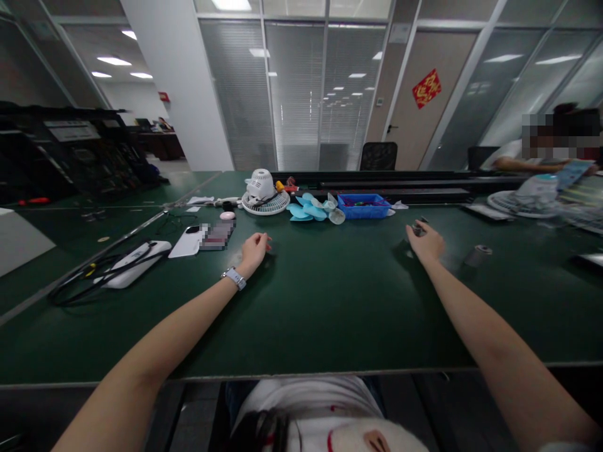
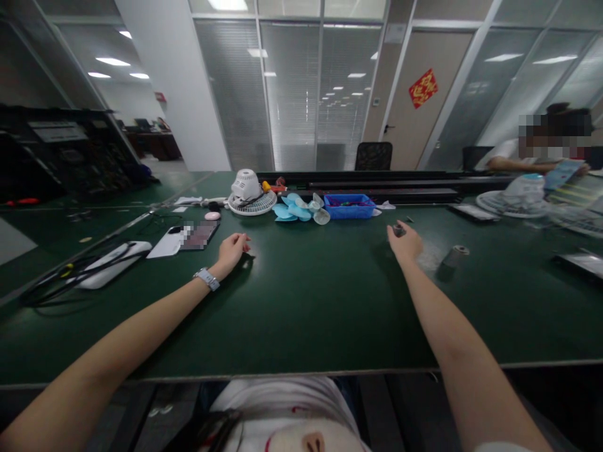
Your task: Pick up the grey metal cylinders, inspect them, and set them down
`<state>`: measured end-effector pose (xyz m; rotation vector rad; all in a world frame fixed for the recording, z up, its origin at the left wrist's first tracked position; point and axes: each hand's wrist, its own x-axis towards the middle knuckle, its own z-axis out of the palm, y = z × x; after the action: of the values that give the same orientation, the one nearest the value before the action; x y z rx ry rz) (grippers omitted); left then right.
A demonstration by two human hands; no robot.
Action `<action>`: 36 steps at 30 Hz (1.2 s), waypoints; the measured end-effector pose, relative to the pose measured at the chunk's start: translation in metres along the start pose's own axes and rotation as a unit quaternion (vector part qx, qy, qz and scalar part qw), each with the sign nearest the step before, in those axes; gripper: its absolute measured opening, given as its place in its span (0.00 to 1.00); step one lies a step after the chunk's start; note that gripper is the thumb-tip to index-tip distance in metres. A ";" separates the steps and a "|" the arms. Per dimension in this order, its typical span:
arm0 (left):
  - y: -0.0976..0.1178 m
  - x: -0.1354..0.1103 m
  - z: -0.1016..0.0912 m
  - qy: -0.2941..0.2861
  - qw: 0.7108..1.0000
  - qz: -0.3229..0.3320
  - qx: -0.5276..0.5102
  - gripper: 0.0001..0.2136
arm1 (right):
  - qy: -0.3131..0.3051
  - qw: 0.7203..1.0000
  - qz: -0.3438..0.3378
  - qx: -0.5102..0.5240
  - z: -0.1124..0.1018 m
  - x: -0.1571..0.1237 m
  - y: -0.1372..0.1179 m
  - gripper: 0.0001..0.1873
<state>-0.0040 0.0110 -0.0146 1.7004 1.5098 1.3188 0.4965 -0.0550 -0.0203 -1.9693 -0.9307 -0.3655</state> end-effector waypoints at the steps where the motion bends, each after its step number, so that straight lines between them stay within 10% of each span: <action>1: 0.000 0.000 0.000 -0.001 1.000 -0.002 -0.003 0.14 | -0.004 1.000 0.008 0.005 0.001 0.000 0.000 0.28; 10: 0.004 -0.002 0.000 0.002 1.000 -0.002 -0.005 0.13 | -0.006 0.993 0.111 0.031 0.012 0.012 0.015 0.20; 15: 0.008 -0.005 -0.001 0.002 1.000 0.009 0.010 0.15 | -0.022 0.994 0.010 0.104 0.011 -0.021 -0.045 0.20; 24: 0.073 -0.047 0.011 -0.162 0.951 0.260 0.037 0.16 | -0.409 0.807 -0.169 0.392 0.011 -0.171 -0.183 0.20; 29: 0.078 -0.056 0.019 -0.247 0.926 0.283 0.027 0.11 | -0.421 0.793 -0.211 0.385 0.008 -0.182 -0.182 0.16; 36: 0.088 -0.054 0.019 -0.173 0.952 0.253 -0.009 0.06 | -0.433 0.793 -0.223 0.366 0.007 -0.183 -0.181 0.19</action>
<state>0.0574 -0.0578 0.0353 2.2611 0.8915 1.1684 0.2401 -0.0780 -0.0198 -1.1057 -1.7902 0.6551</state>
